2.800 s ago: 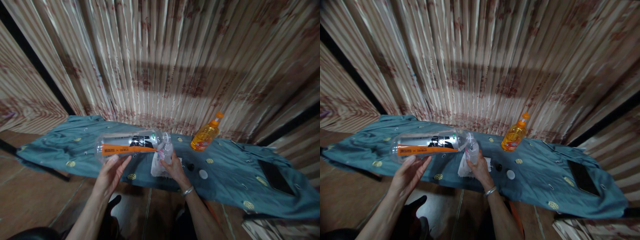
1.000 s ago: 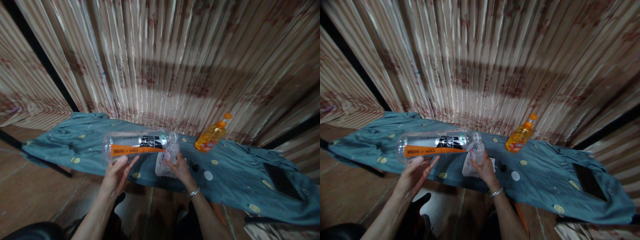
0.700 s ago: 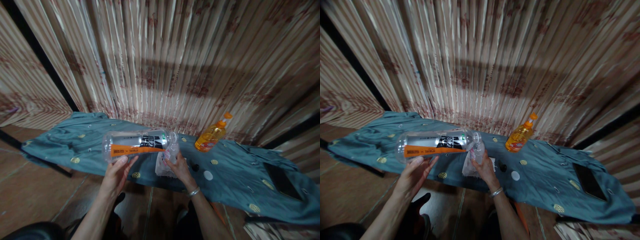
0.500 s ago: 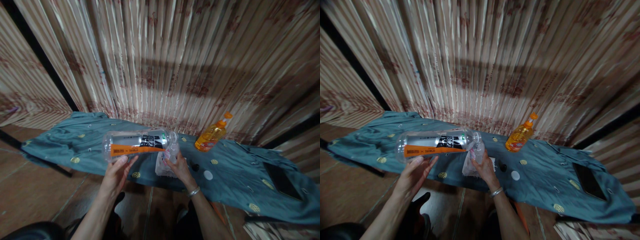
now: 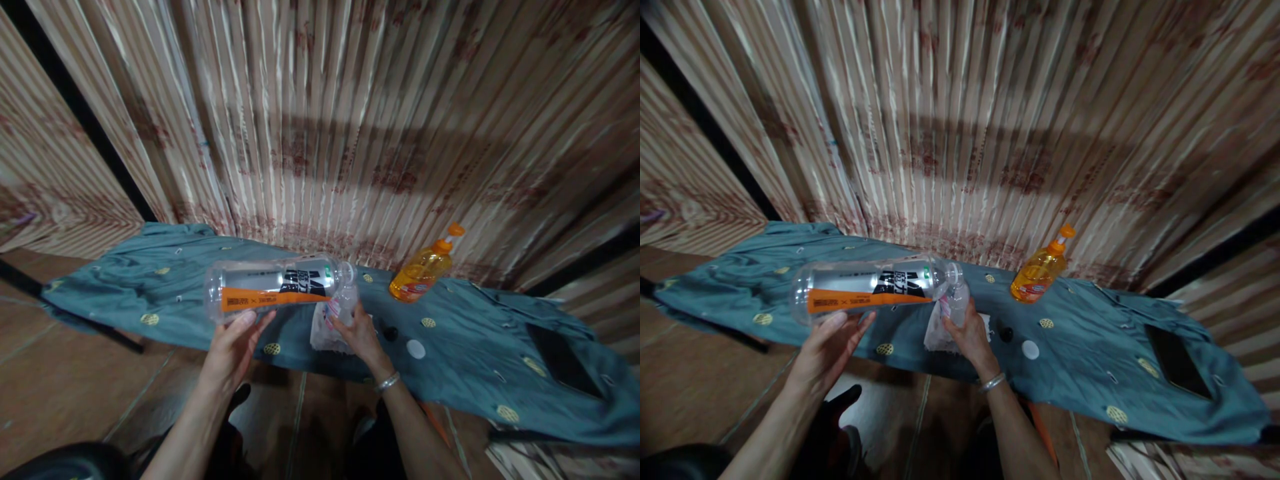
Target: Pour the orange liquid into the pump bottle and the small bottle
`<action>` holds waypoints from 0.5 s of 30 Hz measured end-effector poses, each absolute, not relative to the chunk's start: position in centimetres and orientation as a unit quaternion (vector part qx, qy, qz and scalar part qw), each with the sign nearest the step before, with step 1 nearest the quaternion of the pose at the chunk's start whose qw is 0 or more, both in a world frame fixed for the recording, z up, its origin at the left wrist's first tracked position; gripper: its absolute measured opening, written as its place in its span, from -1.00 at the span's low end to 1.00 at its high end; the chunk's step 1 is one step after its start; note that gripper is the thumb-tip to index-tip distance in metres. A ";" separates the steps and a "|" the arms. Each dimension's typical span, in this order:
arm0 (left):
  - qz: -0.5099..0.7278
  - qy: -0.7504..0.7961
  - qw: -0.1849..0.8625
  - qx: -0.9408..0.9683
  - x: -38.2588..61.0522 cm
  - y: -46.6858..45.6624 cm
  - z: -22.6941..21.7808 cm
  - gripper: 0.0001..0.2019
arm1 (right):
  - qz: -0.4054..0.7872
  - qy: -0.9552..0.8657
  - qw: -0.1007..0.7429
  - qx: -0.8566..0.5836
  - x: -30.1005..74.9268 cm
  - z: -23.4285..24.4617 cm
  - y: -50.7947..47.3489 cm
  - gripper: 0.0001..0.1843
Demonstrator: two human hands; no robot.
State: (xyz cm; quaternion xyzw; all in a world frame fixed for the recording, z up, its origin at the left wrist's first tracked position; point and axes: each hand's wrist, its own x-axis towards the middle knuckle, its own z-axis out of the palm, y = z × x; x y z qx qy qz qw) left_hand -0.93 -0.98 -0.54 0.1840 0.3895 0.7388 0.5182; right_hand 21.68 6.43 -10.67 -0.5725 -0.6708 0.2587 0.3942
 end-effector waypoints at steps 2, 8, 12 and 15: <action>0.738 0.389 0.518 0.189 -0.9 -1.0 -0.5 -0.55 | 0.258 -0.671 0.396 -0.572 21.7 -10.8 6.5 -0.51; 0.741 0.388 0.514 0.191 -0.8 -1.1 -0.4 -0.56 | 0.255 -0.674 0.401 -0.566 21.7 -10.7 6.4 -0.54; 0.739 0.390 0.515 0.192 -0.8 -1.1 -0.4 -0.56 | 0.241 -0.666 0.392 -0.587 21.6 -10.6 6.4 -0.53; 0.738 0.389 0.515 0.195 -0.8 -1.1 -0.4 -0.54 | 0.248 -0.666 0.389 -0.587 21.6 -10.5 6.4 -0.52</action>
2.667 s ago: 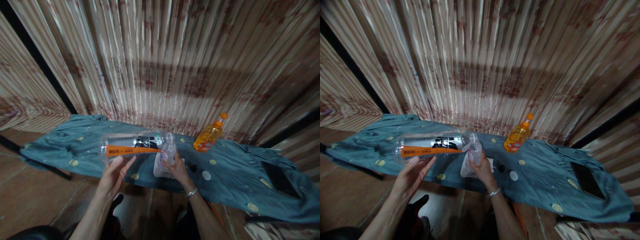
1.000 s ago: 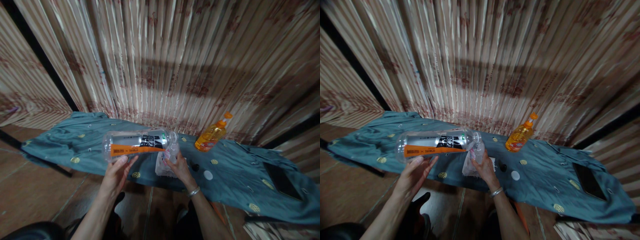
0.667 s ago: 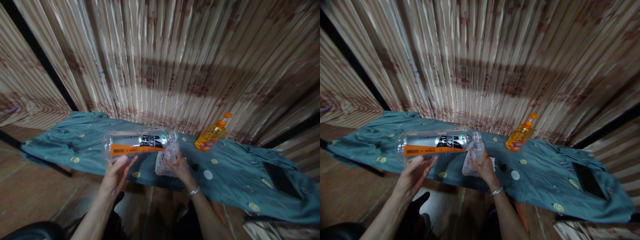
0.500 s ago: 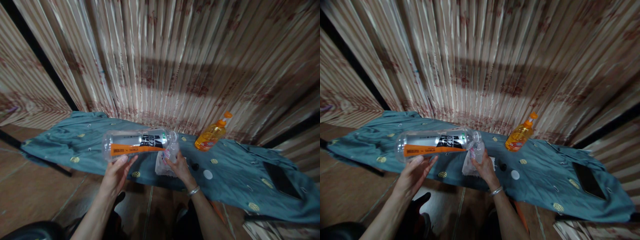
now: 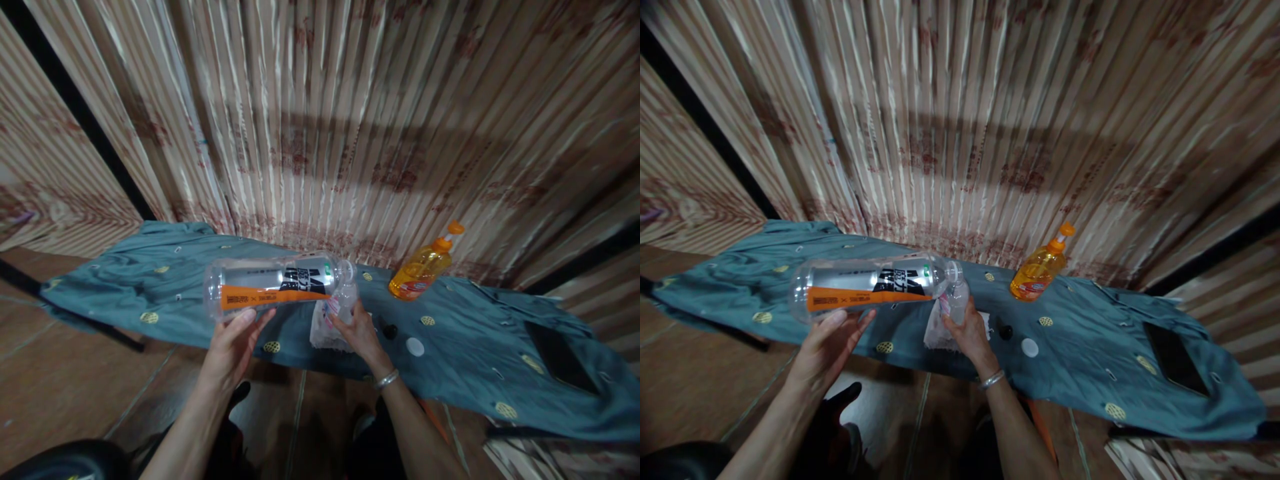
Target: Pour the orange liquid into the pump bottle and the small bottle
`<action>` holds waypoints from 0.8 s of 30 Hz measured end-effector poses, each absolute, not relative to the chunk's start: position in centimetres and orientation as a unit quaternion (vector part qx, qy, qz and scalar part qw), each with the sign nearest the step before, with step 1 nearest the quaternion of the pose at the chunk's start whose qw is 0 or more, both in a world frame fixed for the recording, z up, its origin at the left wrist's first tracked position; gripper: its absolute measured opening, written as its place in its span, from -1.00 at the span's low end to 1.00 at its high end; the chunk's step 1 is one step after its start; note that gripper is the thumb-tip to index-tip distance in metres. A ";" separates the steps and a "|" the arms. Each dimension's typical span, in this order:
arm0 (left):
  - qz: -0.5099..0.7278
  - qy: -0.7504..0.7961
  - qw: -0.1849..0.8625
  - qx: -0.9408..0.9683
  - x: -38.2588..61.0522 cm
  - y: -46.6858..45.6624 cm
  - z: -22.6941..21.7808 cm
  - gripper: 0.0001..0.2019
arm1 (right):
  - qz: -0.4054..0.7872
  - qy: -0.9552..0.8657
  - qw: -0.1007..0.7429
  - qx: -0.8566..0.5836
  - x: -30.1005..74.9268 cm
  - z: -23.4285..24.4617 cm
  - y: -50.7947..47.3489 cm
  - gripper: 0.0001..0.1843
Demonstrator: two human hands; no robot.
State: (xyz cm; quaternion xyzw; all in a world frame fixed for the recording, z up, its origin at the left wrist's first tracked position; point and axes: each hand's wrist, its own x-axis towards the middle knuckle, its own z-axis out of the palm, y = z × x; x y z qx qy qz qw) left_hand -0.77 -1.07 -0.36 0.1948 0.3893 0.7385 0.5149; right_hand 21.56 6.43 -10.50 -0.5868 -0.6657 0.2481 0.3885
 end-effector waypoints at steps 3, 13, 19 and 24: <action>0.739 0.387 0.513 0.202 -0.7 -1.1 -0.4 -0.54 | 0.246 -0.668 0.388 -0.586 21.6 -10.4 6.4 -0.52; 0.739 0.390 0.513 0.198 -0.7 -1.0 -0.3 -0.50 | 0.240 -0.675 0.397 -0.574 21.6 -10.5 6.5 -0.52; 0.740 0.390 0.512 0.196 -0.7 -0.9 -0.3 -0.54 | 0.242 -0.674 0.392 -0.577 21.6 -10.4 6.4 -0.53; 0.739 0.389 0.512 0.201 -0.7 -1.0 -0.4 -0.57 | 0.240 -0.670 0.382 -0.590 21.5 -10.2 6.3 -0.52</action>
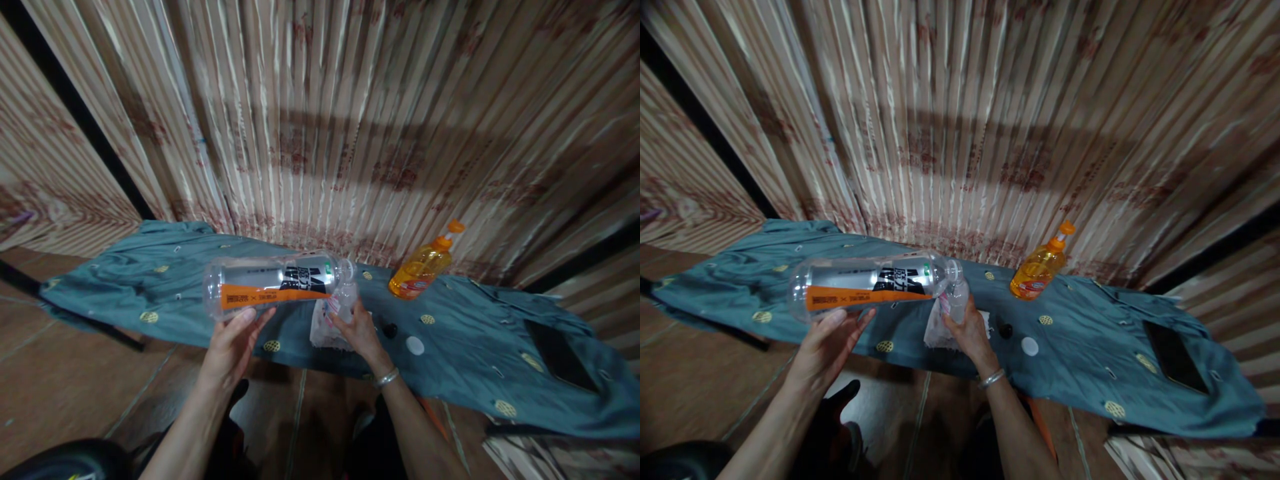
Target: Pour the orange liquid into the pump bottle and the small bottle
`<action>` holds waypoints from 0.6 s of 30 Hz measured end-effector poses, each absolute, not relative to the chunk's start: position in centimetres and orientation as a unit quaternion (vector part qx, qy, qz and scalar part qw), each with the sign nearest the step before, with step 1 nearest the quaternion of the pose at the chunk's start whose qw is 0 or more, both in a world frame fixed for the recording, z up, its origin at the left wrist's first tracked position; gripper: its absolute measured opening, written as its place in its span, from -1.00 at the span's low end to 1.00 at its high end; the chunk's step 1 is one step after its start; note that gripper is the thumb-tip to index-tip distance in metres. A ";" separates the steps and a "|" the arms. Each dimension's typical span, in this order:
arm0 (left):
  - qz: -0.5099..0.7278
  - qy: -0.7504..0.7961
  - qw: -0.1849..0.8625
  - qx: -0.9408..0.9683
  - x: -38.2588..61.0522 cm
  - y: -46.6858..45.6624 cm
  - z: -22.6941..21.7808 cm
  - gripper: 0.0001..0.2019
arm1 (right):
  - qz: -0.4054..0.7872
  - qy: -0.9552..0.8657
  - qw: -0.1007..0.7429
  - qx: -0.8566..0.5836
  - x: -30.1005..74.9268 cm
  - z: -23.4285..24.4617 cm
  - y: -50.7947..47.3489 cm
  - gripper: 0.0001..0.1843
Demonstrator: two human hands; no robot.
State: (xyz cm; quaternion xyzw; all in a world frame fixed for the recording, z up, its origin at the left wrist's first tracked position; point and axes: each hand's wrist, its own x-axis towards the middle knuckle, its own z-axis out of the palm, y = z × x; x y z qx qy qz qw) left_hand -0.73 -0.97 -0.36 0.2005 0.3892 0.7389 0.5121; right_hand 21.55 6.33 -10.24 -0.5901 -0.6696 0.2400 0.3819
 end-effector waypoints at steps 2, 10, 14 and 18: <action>0.738 0.388 0.514 0.202 -0.7 -1.0 -0.4 -0.57 | 0.239 -0.670 0.383 -0.589 21.5 -10.2 6.3 -0.52; 0.739 0.390 0.510 0.202 -0.8 -1.0 -0.5 -0.57 | 0.249 -0.668 0.385 -0.586 21.6 -10.4 6.4 -0.52; 0.738 0.390 0.512 0.202 -0.8 -0.9 -0.6 -0.57 | 0.250 -0.667 0.383 -0.588 21.6 -10.3 6.4 -0.49; 0.738 0.387 0.515 0.200 -0.8 -1.0 -0.6 -0.57 | 0.254 -0.666 0.383 -0.588 21.5 -10.1 6.3 -0.51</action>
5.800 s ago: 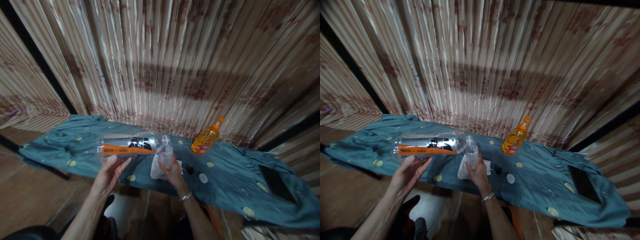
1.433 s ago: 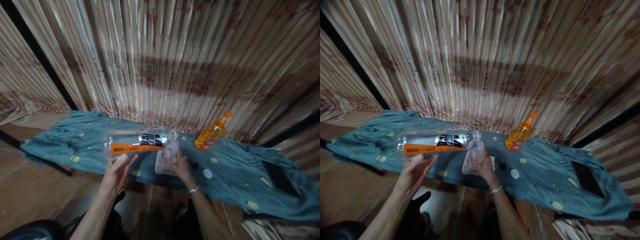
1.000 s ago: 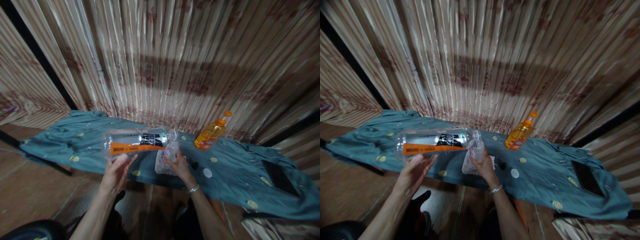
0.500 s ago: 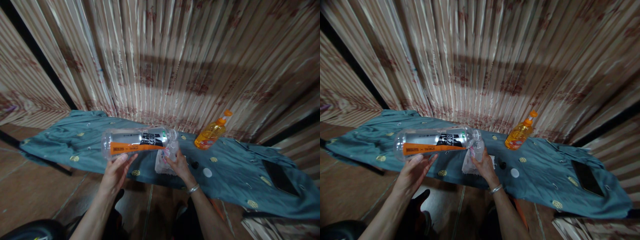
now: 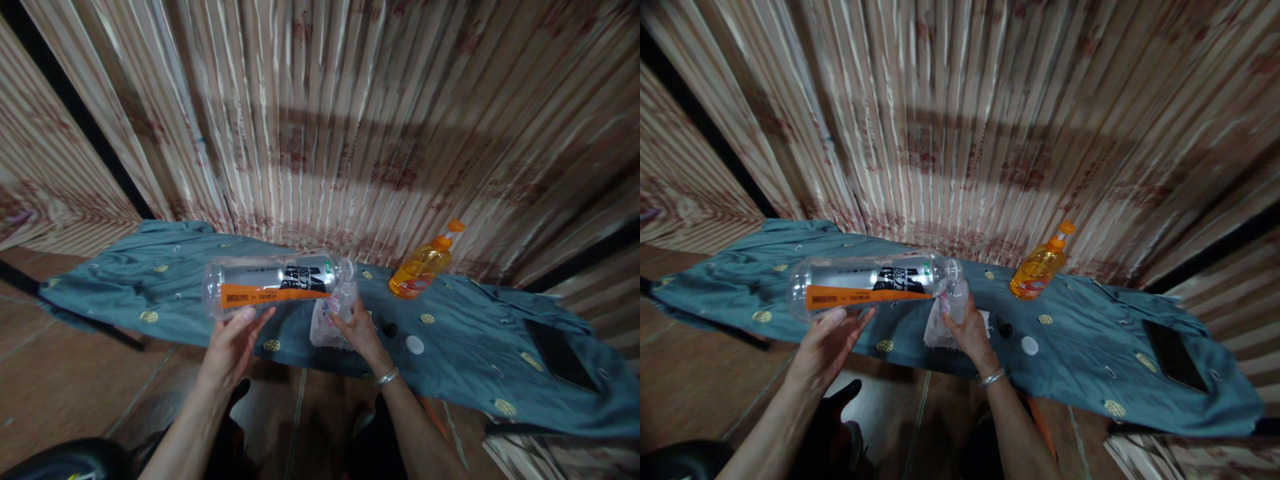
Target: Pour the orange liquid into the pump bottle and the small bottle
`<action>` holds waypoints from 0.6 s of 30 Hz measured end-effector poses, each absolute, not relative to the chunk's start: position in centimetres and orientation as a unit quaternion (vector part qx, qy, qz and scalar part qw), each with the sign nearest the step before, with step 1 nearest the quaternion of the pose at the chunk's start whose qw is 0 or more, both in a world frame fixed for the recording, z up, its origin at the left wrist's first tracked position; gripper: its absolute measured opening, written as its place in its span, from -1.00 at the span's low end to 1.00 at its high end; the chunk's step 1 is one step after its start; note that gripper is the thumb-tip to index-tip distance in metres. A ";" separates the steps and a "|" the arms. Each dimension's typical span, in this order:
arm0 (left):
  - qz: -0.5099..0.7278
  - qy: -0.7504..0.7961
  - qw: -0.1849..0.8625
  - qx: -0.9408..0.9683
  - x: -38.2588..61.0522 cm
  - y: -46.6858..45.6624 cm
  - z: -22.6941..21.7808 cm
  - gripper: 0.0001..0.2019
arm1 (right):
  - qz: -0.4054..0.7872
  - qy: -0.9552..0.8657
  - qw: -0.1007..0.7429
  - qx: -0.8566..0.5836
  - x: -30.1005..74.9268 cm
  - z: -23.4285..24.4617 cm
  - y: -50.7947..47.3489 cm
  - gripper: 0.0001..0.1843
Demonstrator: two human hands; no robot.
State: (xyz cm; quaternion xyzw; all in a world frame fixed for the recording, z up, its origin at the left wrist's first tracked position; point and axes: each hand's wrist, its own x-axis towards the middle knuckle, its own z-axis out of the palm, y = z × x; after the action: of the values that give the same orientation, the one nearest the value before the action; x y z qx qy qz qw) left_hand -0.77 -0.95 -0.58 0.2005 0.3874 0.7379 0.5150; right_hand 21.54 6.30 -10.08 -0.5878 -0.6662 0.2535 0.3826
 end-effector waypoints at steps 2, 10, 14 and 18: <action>0.739 0.388 0.515 0.196 -0.8 -1.0 -0.5 -0.57 | 0.252 -0.667 0.384 -0.587 21.6 -10.1 6.3 -0.53; 0.739 0.384 0.516 0.199 -0.7 -0.9 -0.6 -0.63 | 0.256 -0.667 0.386 -0.583 21.6 -10.1 6.3 -0.53; 0.739 0.387 0.517 0.193 -0.6 -0.9 -0.4 -0.63 | 0.254 -0.667 0.382 -0.588 21.6 -10.2 6.3 -0.51; 0.740 0.387 0.517 0.189 -0.6 -1.0 -0.4 -0.64 | 0.250 -0.668 0.385 -0.586 21.6 -10.4 6.4 -0.49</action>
State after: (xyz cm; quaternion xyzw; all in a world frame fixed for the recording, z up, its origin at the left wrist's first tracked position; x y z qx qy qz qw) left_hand -0.63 -0.96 -0.38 0.1894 0.3871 0.7399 0.5166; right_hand 21.65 6.41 -10.35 -0.5858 -0.6684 0.2495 0.3846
